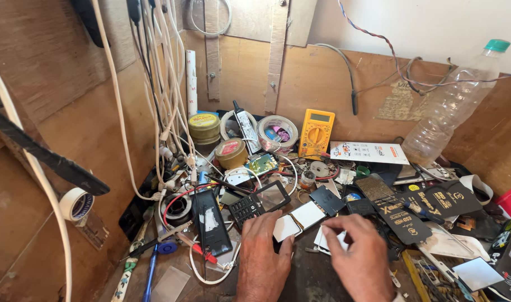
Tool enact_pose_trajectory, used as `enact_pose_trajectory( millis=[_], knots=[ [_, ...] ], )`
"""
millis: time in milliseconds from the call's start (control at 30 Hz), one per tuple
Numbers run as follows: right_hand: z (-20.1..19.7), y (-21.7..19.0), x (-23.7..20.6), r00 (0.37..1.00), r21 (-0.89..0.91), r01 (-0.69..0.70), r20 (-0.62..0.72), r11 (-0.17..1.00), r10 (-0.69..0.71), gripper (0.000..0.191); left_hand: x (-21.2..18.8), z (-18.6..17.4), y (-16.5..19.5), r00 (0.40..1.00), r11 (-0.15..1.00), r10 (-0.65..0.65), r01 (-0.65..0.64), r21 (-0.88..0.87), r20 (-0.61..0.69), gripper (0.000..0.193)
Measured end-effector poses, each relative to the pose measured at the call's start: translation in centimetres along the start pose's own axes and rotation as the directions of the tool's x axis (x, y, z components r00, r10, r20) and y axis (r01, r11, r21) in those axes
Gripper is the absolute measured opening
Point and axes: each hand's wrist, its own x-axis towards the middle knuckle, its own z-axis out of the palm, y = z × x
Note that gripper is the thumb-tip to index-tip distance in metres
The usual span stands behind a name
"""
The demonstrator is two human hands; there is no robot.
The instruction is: The person pries open the back cover of a mobile phone, removes the battery, and works on the phone's interior with a small tool. They then fold and press small white paper sheets and hold them against the phone before setting the phone down on the cluttered workbench.
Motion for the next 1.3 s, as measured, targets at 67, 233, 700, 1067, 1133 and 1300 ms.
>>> enact_pose_trajectory(
  millis=[67, 233, 700, 1067, 1133, 1300],
  knots=[
    [-1.1, 0.7, 0.3, 0.999, -0.005, 0.018, -0.042, 1.000, -0.018, 0.014, 0.1, 0.1, 0.1, 1.000, 1.000, 0.005, -0.005, 0.011, 0.006, 0.058],
    [-3.5, 2.0, 0.5, 0.979, -0.081, -0.202, -0.012, 0.976, 0.201, 0.018, 0.1, 0.1, 0.2, 0.999, 0.997, 0.033, -0.035, 0.073, 0.032, 0.060],
    [-3.9, 2.7, -1.6, 0.936, -0.059, -0.345, 0.047, 0.937, 0.348, 0.020, -0.3, 0.0, 0.6, 0.998, 0.997, -0.016, 0.011, 0.074, 0.061, 0.068],
    [-1.3, 0.3, -1.8, 0.995, 0.042, -0.054, 0.092, 0.998, 0.050, 0.018, -0.5, 0.3, 0.2, 0.999, 0.996, 0.053, -0.053, 0.066, 0.002, 0.066],
    [-0.5, -0.2, -1.4, 0.988, 0.074, -0.007, 0.156, 0.997, -0.005, 0.019, -0.6, 0.4, 0.1, 0.999, 0.997, 0.045, -0.045, 0.058, 0.001, 0.064],
    [0.4, -1.4, -0.4, 0.953, 0.031, 0.213, 0.214, 0.977, -0.214, 0.013, -0.6, 0.4, -0.3, 0.995, 0.995, 0.096, -0.095, 0.034, -0.033, 0.058]
  ],
)
